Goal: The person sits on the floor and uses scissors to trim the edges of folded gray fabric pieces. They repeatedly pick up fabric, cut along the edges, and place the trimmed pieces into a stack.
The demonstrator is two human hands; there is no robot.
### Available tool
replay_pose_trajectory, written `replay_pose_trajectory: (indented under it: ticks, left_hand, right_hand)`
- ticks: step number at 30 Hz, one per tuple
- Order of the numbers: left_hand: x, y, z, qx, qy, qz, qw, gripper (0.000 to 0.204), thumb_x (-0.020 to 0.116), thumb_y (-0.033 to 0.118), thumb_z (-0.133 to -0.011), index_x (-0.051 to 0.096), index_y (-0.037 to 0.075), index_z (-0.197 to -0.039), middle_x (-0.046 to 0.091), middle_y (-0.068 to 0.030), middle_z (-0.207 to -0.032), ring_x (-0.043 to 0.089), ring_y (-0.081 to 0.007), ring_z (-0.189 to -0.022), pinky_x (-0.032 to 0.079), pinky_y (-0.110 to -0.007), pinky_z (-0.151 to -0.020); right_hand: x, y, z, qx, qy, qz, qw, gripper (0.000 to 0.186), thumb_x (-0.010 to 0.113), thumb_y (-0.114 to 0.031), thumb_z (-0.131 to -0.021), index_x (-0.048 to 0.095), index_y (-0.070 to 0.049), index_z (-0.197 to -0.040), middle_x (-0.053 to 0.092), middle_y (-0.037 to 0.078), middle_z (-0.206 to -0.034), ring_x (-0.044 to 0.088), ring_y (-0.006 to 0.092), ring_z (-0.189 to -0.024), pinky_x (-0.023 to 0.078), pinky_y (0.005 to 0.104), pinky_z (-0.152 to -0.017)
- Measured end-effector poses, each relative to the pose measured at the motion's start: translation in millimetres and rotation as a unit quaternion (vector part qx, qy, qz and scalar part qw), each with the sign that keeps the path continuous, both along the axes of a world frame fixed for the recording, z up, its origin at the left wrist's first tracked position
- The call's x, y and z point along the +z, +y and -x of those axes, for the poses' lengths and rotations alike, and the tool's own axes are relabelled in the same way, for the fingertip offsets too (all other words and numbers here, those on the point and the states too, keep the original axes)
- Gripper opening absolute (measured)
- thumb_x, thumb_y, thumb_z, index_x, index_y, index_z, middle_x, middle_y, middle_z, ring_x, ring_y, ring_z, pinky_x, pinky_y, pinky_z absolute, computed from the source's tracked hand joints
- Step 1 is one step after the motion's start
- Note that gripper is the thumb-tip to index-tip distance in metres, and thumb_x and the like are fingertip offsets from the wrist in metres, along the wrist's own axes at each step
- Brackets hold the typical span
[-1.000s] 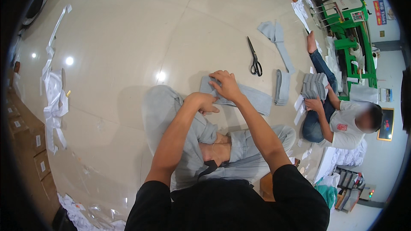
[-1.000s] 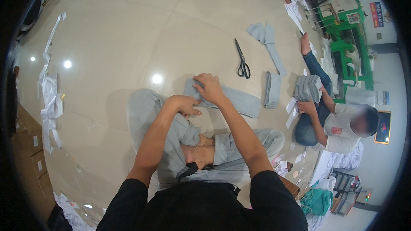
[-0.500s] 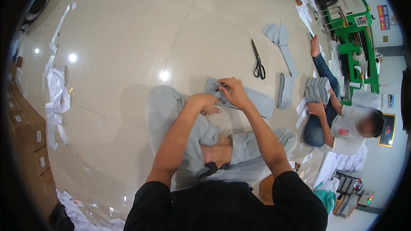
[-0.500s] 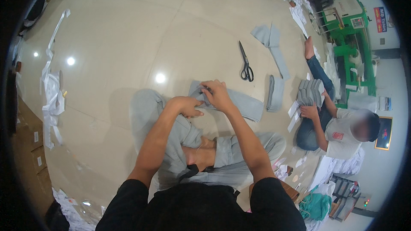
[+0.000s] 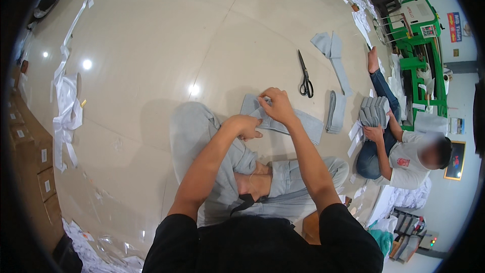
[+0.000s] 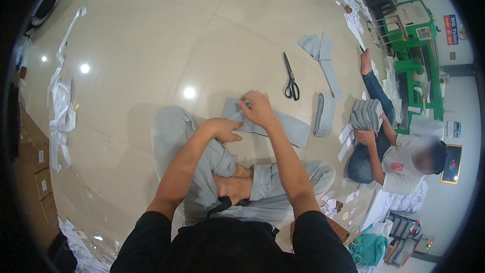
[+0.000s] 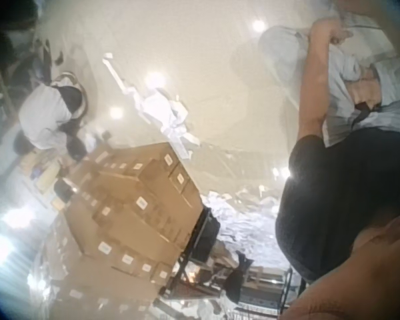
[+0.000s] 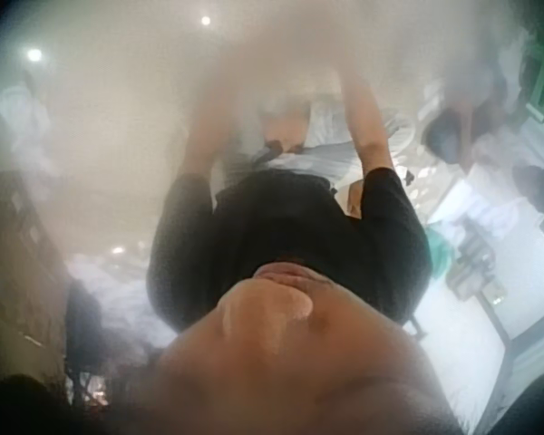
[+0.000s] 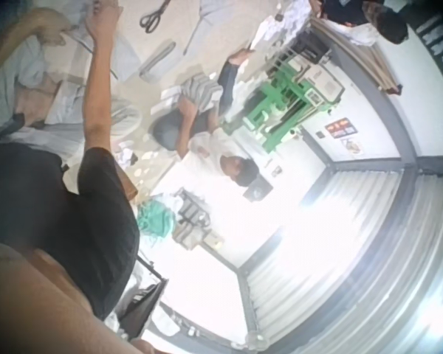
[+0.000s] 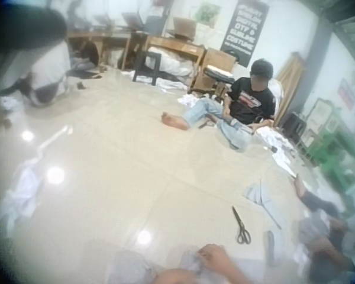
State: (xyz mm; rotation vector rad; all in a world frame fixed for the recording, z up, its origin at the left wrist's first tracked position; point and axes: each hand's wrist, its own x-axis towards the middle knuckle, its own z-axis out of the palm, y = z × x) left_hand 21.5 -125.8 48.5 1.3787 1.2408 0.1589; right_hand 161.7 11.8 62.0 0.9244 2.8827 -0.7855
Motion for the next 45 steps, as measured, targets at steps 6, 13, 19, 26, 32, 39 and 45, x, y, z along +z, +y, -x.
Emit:
replay_pose_trajectory:
  ticks: [6, 13, 19, 26, 32, 39, 45]
  left_hand:
    - [1, 0, 0, -0.005, 0.009, 0.004, 1.000, 0.080, 0.062, 0.044, -0.099, 0.032, 0.011, -0.166, 0.076, -0.0114, -0.086, 0.072, -0.0255, -0.074, 0.058, -0.039, -0.069]
    - [-3, 2, -3, -0.004, 0.027, 0.005, 1.000, 0.075, 0.060, 0.045, -0.100, 0.037, 0.014, -0.164, 0.076, -0.0113, -0.086, 0.073, -0.0256, -0.078, 0.058, -0.040, -0.072]
    - [12, -5, 8, 0.099, 0.040, -0.093, 0.990, 0.078, 0.063, 0.049, -0.097, 0.042, 0.008, -0.160, 0.076, -0.0188, -0.090, 0.074, -0.0316, -0.092, 0.057, -0.045, -0.084]
    - [-11, 0, -11, 0.031, 0.068, -0.077, 0.994, 0.088, 0.065, 0.048, -0.095, 0.032, 0.001, -0.162, 0.076, -0.0191, -0.090, 0.074, -0.0336, -0.090, 0.058, -0.046, -0.083]
    - [9, -1, 1, 0.012, 0.042, -0.038, 0.998, 0.090, 0.065, 0.043, -0.095, 0.026, -0.002, -0.163, 0.077, -0.0133, -0.086, 0.075, -0.0301, -0.081, 0.059, -0.042, -0.073]
    - [9, 1, -2, 0.012, 0.051, -0.041, 0.998, 0.090, 0.065, 0.043, -0.095, 0.027, -0.001, -0.164, 0.077, -0.0122, -0.085, 0.075, -0.0291, -0.083, 0.059, -0.043, -0.075]
    - [-1, -2, -9, 0.020, 0.082, -0.078, 0.993, 0.086, 0.064, 0.044, -0.096, 0.031, 0.000, -0.162, 0.077, -0.0134, -0.086, 0.075, -0.0323, -0.086, 0.059, -0.044, -0.078]
  right_hand:
    - [-17, -11, 23, 0.068, 0.059, -0.052, 0.995, 0.016, 0.073, -0.023, -0.093, 0.076, -0.013, -0.105, 0.074, 0.002, -0.105, 0.062, 0.0256, -0.102, 0.039, 0.0437, -0.091]
    - [-13, -15, 6, 0.015, 0.115, 0.031, 0.993, 0.011, 0.074, -0.016, -0.092, 0.075, -0.012, -0.102, 0.073, 0.003, -0.096, 0.061, 0.0258, -0.092, 0.039, 0.0415, -0.089]
    - [7, -8, -44, 0.010, 0.059, 0.064, 0.996, 0.011, 0.073, -0.017, -0.093, 0.073, -0.009, -0.101, 0.071, 0.007, -0.091, 0.061, 0.0259, -0.087, 0.043, 0.0402, -0.087]
    - [7, 5, -25, -0.062, -0.015, 0.165, 0.984, 0.012, 0.071, -0.016, -0.093, 0.074, -0.008, -0.101, 0.074, 0.007, -0.098, 0.063, 0.0273, -0.089, 0.045, 0.0407, -0.087]
    - [-18, -2, 18, 0.078, 0.046, -0.037, 0.995, 0.014, 0.075, -0.021, -0.091, 0.076, -0.010, -0.101, 0.074, 0.004, -0.103, 0.063, 0.0278, -0.100, 0.040, 0.0427, -0.091]
    - [-17, -7, 12, 0.046, 0.089, -0.008, 0.995, 0.011, 0.076, -0.016, -0.090, 0.075, -0.010, -0.099, 0.073, 0.003, -0.100, 0.062, 0.0277, -0.099, 0.039, 0.0426, -0.090]
    - [1, -5, -15, 0.007, 0.064, 0.049, 0.997, 0.009, 0.072, -0.014, -0.094, 0.073, -0.008, -0.100, 0.073, 0.005, -0.096, 0.061, 0.0280, -0.094, 0.039, 0.0413, -0.088]
